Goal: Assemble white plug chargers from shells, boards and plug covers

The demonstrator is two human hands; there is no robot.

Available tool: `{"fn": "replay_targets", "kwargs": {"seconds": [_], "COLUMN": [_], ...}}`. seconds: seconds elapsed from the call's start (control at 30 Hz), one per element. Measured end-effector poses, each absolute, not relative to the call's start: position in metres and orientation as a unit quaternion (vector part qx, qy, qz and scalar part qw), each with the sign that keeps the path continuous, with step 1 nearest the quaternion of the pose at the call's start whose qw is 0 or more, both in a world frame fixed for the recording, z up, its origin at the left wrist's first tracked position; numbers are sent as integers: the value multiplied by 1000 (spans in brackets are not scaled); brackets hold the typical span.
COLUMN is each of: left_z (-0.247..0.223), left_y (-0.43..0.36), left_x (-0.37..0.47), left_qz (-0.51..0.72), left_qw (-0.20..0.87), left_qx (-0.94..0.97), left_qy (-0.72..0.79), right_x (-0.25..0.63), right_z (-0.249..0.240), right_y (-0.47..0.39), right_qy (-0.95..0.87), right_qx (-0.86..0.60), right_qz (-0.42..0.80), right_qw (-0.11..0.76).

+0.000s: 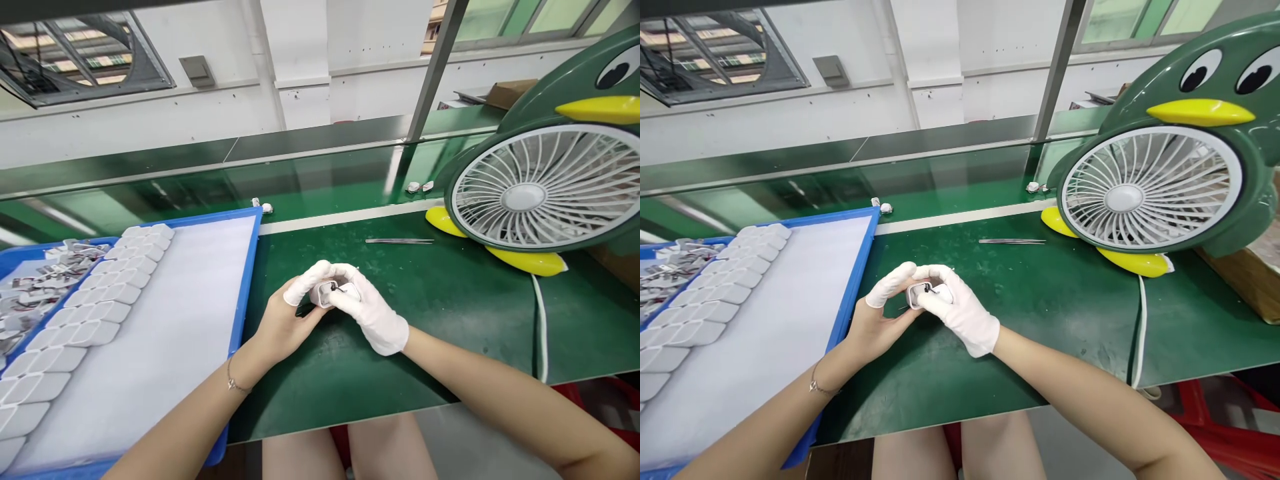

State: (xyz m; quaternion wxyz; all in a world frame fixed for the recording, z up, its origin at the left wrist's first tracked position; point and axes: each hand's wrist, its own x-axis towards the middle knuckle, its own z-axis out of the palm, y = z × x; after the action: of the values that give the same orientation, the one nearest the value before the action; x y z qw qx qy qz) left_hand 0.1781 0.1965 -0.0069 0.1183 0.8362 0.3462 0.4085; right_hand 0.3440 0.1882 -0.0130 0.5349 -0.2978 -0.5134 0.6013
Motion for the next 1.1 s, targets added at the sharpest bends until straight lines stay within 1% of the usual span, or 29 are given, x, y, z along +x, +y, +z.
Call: {"fn": "replay_targets", "kwargs": {"seconds": [0.13, 0.2, 0.27, 0.33, 0.43, 0.5, 0.57, 0.73, 0.9, 0.97, 1.1], "left_z": [-8, -6, -3, -1, -1, -2, -2, 0, 0, 0, 5], "left_y": [196, 196, 197, 197, 195, 194, 195, 199, 198, 197, 197], "left_x": [178, 179, 180, 181, 182, 182, 181, 182, 183, 183, 185], "left_qz": [408, 411, 414, 410, 402, 399, 397, 392, 368, 379, 400], "left_qw": [127, 148, 179, 197, 169, 139, 136, 236, 217, 262, 382], "left_qx": [830, 824, 816, 811, 819, 828, 831, 798, 813, 792, 725], "left_qy": [358, 361, 363, 368, 373, 368, 366, 391, 395, 400, 411], "right_x": [337, 337, 340, 341, 337, 333, 331, 335, 335, 336, 342], "right_z": [-17, -17, -15, -13, -14, -15, -16, -12, -12, -14, -18], "right_y": [188, 188, 189, 189, 190, 190, 191, 192, 194, 194, 194], "right_qy": [-514, -513, -517, -518, -482, -460, -453, -440, -432, -436, -433], "right_qx": [-348, -367, -360, -320, -278, -274, -261, -249, -298, -294, -304], "right_qz": [554, 540, 540, 569, 614, 614, 620, 656, 627, 624, 643], "right_qw": [554, 558, 558, 553, 560, 580, 586, 560, 576, 578, 554]}}
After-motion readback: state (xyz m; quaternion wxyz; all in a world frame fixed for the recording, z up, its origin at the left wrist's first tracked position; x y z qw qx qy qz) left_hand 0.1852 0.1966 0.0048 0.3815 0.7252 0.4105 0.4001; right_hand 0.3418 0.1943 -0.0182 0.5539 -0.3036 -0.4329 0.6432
